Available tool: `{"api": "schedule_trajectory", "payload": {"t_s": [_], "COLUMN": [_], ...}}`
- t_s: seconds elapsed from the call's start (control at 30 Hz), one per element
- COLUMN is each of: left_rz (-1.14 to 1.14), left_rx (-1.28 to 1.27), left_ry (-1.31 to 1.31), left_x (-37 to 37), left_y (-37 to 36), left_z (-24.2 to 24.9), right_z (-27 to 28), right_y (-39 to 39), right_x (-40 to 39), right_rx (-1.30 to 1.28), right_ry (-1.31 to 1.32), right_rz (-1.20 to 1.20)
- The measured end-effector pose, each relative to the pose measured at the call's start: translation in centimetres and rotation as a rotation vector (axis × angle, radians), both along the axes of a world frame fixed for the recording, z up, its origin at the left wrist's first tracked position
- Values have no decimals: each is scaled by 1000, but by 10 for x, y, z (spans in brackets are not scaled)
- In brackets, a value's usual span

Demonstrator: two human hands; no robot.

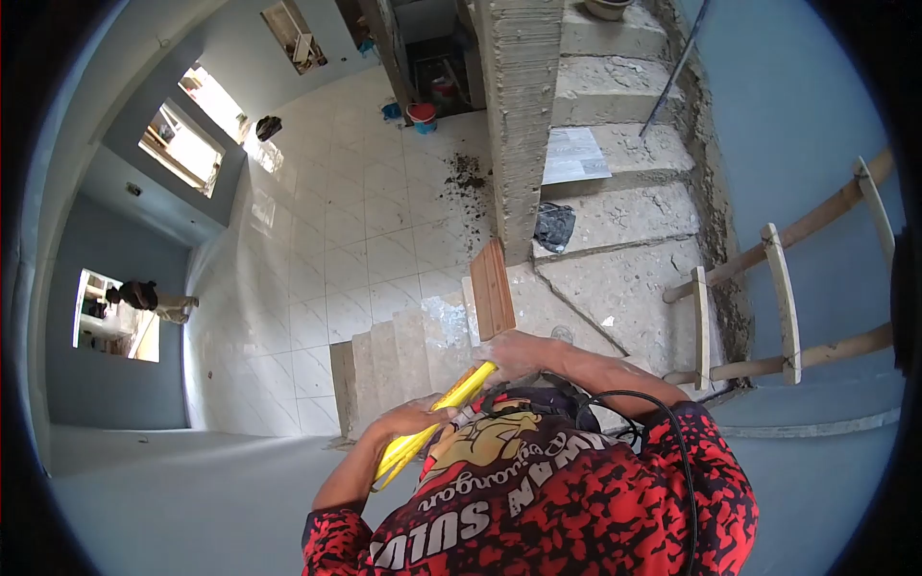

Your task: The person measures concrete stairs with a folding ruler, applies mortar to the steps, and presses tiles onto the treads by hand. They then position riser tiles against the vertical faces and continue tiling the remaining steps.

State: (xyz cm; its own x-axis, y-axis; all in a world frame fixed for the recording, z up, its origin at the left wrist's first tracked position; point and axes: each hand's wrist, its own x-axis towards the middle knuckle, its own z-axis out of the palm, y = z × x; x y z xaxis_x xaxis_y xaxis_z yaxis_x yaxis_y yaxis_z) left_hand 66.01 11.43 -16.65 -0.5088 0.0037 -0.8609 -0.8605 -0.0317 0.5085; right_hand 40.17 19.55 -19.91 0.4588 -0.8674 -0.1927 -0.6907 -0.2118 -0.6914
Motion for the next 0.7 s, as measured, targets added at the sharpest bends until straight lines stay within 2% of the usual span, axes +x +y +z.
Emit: {"api": "schedule_trajectory", "payload": {"t_s": [0.07,0.2,0.27,0.37,0.43,0.5,0.57,0.63,0.7], "left_rz": [-88,-107,-133,-119,-109,-53,43,153,311], "left_rx": [-191,-237,-221,-256,-273,-232,-209,-186,-32], "left_ry": [139,110,92,67,119,202,242,289,387], "left_x": [12,20,28,29,35,43,54,61,66], "left_y": [-1,-6,-7,0,-1,-5,-10,-13,-16], "left_z": [-6,8,9,37,39,56,70,89,116], "right_z": [-14,-15,-18,-52,-72,-80,-63,-82,-76], "right_y": [0,-5,-7,-7,-9,-19,-15,-9,-8], "right_x": [4,5,0,3,-3,-30,-65,-106,-133], "right_rx": [-148,-220,-253,-237,-331,-330,-398,-387,-457], "right_ry": [-7,31,108,36,9,80,106,296,136], "right_rz": [53,117,67,26,-11,-170,-423,-728,-875]}}
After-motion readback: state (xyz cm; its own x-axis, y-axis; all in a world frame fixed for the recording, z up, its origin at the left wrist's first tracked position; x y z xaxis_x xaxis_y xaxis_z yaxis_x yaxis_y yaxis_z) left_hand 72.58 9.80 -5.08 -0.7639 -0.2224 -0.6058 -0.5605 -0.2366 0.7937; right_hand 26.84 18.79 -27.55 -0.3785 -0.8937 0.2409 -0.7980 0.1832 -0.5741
